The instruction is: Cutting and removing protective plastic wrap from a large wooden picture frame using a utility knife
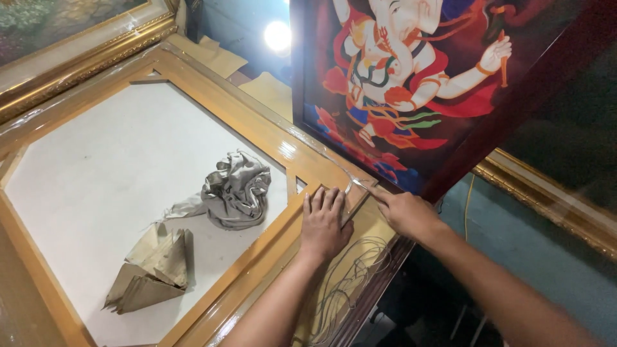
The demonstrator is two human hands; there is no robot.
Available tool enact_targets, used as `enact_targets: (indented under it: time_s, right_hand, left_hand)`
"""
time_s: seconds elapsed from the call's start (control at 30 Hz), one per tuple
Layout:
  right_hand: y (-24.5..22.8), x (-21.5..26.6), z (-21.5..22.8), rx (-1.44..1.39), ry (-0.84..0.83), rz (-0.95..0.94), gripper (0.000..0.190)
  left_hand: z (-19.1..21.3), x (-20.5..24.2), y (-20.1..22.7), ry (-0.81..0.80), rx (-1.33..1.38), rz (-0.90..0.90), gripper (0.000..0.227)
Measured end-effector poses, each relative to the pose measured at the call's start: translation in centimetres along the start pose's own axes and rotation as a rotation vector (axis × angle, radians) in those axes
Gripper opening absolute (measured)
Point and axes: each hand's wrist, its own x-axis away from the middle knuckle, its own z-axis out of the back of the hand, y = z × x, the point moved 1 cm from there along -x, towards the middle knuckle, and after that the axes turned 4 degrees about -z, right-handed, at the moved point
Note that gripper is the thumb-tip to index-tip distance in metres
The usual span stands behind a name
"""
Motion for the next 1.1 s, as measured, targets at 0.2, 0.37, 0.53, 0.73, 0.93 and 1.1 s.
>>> enact_targets:
  time_s: [0.2,0.37,0.53,0.73,0.93,1.1]
  right_hand:
    - [2.2,-4.5,-6.3,0.333,0.193,0.271,0.053]
    - [2.3,-5.3,-5.6,-0.192,0.084,0.162,0.044]
    - [3.3,-4.7,-4.3,-0.218,0.102,0.161,0.030]
    - [4.4,-5.3,-4.5,-0.208,0.091,0.371,0.037]
    - [4.1,-5.7,-6.1,-0.517,-0.003,0.311,0.044]
    - [3.6,-4.9,-7.2,-0.364,0.145,0.252,0.040]
  left_hand:
    - [-0.1,0.0,0.1,-0.072,0.006,0.007,0.064]
    - [-0.2,-0.7,0.0,-0.069,0.016,0.008,0.064]
    - [-0.2,-0.1,0.1,-0.059,0.011,0.011,0.065]
    - [-0.2,0.0,0.2,-0.071,0.003,0.008,0.064]
    - [-0.2,-0.2,0.0,-0.069,-0.003,0.013,0.064]
    - [0.3,-0.2,0.1,-0.102,0.012,0.035,0.063]
